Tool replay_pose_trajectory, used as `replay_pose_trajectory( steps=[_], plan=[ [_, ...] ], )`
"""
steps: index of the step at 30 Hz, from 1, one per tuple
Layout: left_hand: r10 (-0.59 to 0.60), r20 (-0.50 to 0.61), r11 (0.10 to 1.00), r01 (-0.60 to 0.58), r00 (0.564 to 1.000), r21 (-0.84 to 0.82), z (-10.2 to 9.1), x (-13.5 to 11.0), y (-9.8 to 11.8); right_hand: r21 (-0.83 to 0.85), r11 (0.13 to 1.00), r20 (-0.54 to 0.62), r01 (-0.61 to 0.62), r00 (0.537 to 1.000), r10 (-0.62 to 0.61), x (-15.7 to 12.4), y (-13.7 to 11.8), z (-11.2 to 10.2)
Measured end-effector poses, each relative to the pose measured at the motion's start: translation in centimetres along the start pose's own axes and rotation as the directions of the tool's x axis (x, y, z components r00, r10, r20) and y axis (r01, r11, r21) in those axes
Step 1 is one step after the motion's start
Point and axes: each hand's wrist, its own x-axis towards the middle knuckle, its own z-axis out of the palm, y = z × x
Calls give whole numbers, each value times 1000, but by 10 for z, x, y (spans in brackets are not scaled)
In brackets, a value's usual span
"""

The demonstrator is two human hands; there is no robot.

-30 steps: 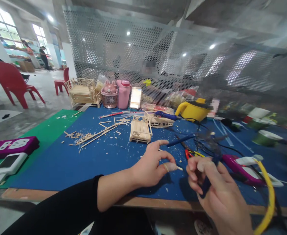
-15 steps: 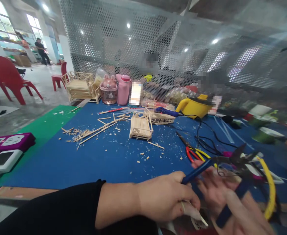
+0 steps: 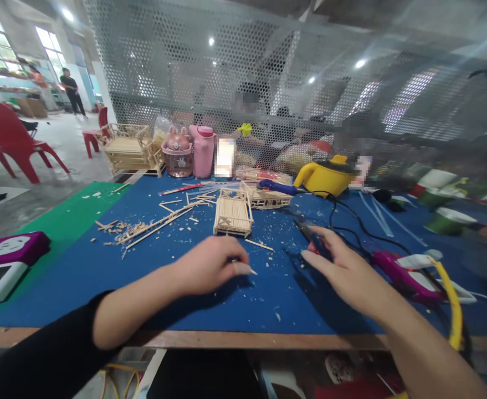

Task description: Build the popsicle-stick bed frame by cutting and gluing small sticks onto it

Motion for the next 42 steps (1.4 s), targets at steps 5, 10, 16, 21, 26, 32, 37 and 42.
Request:
replay_pose_trajectory(
  steps=[5,10,16,21,26,32,37,42],
  plan=[
    [-371,-136,872,395,919,288,-27,-19,-42,-682,726,92,89,995,-35,28,5,27],
    [-408,-149,870,433,901,236,-26,-21,-43,-600,705,163,378,921,-355,26,-13,30],
    [-459,-434,857,515,775,14,-36,15,-46,-154,727,487,669,692,-533,34,-32,45],
    [-419,-269,901,359,867,-245,-20,31,-60,-41,735,518,676,644,-563,42,-28,57],
    [-339,-305,906,221,890,-360,-10,25,-63,-72,705,389,705,671,-631,49,-36,51],
    [-280,-327,872,97,903,-479,-12,31,-61,-540,346,192,767,513,-837,80,-63,50],
    [-244,-339,861,42,908,-507,-10,33,-66,-642,162,189,750,359,-914,89,-68,62],
    [-116,-460,981,28,880,-193,-13,27,-65,-626,171,133,761,320,-938,88,-64,67]
  ],
)
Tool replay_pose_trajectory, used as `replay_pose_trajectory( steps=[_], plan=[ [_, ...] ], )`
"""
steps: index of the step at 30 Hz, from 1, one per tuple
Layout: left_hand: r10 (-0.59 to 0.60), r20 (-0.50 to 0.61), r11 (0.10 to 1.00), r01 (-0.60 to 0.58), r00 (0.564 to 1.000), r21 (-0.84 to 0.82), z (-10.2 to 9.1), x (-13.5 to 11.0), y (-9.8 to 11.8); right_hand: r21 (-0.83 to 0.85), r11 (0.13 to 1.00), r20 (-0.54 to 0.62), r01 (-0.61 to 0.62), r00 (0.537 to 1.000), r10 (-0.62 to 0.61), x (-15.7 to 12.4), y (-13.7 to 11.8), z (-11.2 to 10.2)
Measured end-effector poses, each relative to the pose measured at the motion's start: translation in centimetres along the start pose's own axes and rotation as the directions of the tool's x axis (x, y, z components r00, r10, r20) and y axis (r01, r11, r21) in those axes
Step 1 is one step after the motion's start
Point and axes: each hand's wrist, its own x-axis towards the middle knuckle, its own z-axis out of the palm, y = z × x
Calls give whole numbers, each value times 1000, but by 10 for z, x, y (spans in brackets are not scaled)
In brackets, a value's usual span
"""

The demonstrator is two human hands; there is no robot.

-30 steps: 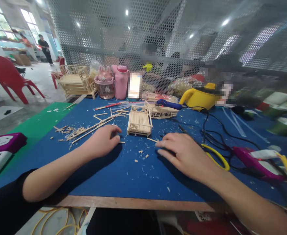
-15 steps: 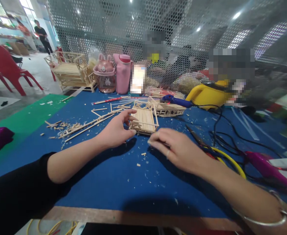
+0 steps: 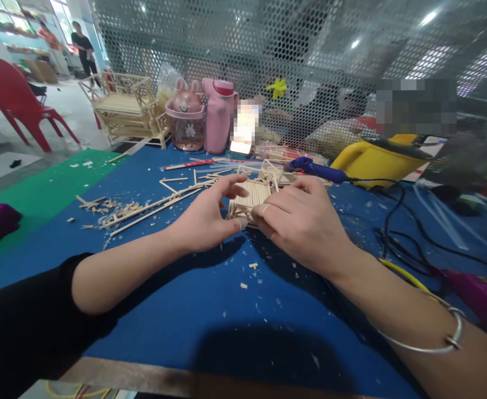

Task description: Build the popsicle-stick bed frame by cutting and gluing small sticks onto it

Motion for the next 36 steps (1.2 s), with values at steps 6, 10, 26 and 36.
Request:
replay_pose_trajectory(
  steps=[6,10,26,36],
  plan=[
    [345,-133,867,-260,929,425,-6,-20,22,79,997,-110,-19,994,27,-5,-4,-14],
    [170,-124,940,-123,978,317,1,-29,31,152,988,-159,-30,986,54,-8,-8,-20],
    [-5,-204,1000,7,979,9,12,-28,35,849,190,285,-493,730,621,-6,-18,-15],
    [90,-230,995,-76,969,69,13,-30,28,867,164,271,-470,722,636,-6,-14,-13]
  ],
)
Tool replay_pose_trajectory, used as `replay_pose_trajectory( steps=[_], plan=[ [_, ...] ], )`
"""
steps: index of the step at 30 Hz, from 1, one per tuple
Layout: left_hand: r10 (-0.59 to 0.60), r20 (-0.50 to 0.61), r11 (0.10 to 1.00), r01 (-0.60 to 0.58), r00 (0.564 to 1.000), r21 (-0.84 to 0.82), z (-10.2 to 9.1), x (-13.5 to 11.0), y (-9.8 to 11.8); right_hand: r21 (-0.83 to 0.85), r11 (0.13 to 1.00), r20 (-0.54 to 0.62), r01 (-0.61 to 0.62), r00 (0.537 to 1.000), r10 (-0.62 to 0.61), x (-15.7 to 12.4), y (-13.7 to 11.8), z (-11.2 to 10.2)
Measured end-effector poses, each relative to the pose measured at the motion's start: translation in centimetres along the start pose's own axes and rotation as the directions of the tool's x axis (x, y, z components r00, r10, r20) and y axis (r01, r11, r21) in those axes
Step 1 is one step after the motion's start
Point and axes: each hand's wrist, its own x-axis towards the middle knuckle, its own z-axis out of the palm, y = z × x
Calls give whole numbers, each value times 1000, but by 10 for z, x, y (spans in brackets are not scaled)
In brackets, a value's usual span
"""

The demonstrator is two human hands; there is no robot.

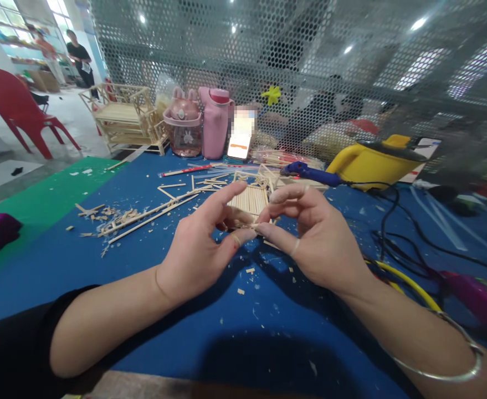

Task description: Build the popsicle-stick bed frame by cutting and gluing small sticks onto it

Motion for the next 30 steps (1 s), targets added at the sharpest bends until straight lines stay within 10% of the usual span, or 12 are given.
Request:
replay_pose_trajectory(
  steps=[5,11,21,30],
  plan=[
    [-114,53,992,111,992,65,0,9,-21,-399,911,-139,110,974,-178,8,12,0],
    [-130,218,970,169,967,-173,11,20,-34,-380,925,-131,30,988,-86,22,15,12],
    [-162,178,938,207,971,-276,13,21,-35,-438,890,237,-130,938,254,70,25,-2],
    [-186,180,929,233,966,-287,14,21,-38,-389,907,548,160,832,89,95,37,-14]
  ],
)
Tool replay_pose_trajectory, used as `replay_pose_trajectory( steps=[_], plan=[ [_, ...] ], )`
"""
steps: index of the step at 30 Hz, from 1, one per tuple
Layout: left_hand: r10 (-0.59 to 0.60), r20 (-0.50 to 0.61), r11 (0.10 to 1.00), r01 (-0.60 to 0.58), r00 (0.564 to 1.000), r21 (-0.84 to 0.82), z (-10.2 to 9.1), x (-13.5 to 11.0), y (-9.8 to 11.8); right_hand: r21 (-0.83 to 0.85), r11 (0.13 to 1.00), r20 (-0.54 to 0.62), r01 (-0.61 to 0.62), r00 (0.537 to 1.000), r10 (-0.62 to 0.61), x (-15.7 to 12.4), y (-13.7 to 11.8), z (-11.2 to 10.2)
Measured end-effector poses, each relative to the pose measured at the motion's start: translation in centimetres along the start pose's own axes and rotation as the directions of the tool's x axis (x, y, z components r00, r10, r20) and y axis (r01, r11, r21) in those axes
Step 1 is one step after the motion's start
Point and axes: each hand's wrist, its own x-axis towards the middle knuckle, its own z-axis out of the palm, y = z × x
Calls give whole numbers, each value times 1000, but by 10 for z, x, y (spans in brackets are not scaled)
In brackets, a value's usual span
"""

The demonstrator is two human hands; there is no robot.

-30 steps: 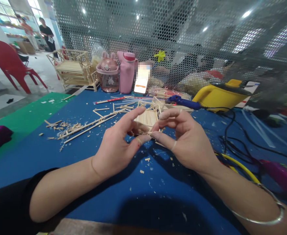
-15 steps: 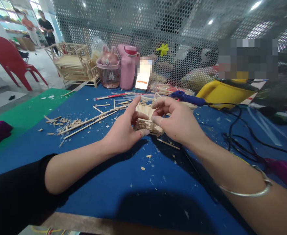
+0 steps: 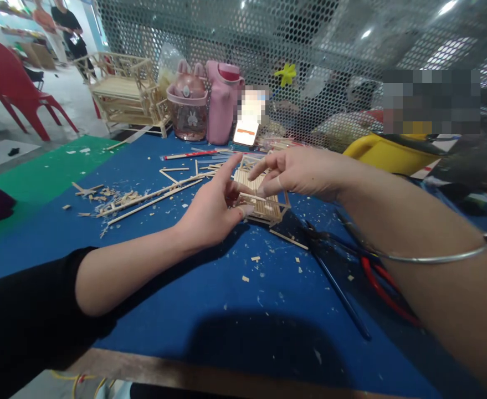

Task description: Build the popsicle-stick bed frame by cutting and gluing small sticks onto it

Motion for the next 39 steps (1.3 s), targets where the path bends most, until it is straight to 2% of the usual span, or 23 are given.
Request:
replay_pose_trajectory(
  steps=[4,9,12,22,27,30,33,36,39],
  plan=[
    [39,-14,997,-38,999,65,0,0,-4,6,999,25,33,999,-34,1,-4,-1],
    [53,-38,991,-48,998,127,1,0,-5,-56,995,31,-81,996,82,1,-15,-2],
    [50,-46,989,-44,998,139,1,0,-4,-94,990,23,-103,994,106,0,-23,-3],
    [66,-38,989,-60,997,132,1,0,-4,-58,996,15,71,997,-71,-11,-26,-2],
    [62,-37,990,-57,997,129,0,-1,-3,-86,995,24,49,999,-47,-17,-32,3],
    [62,-30,991,-58,998,118,0,-1,-2,-160,983,-25,93,995,-98,-19,-36,6],
    [51,-28,994,-48,998,99,0,-1,-2,-223,970,-28,94,994,-103,-18,-39,8],
    [44,-32,995,-41,999,88,0,-1,0,-248,966,-19,78,996,-85,-17,-41,9],
    [52,-33,996,-49,998,76,0,-1,0,-245,963,-54,107,991,-124,-17,-41,10]
  ],
)
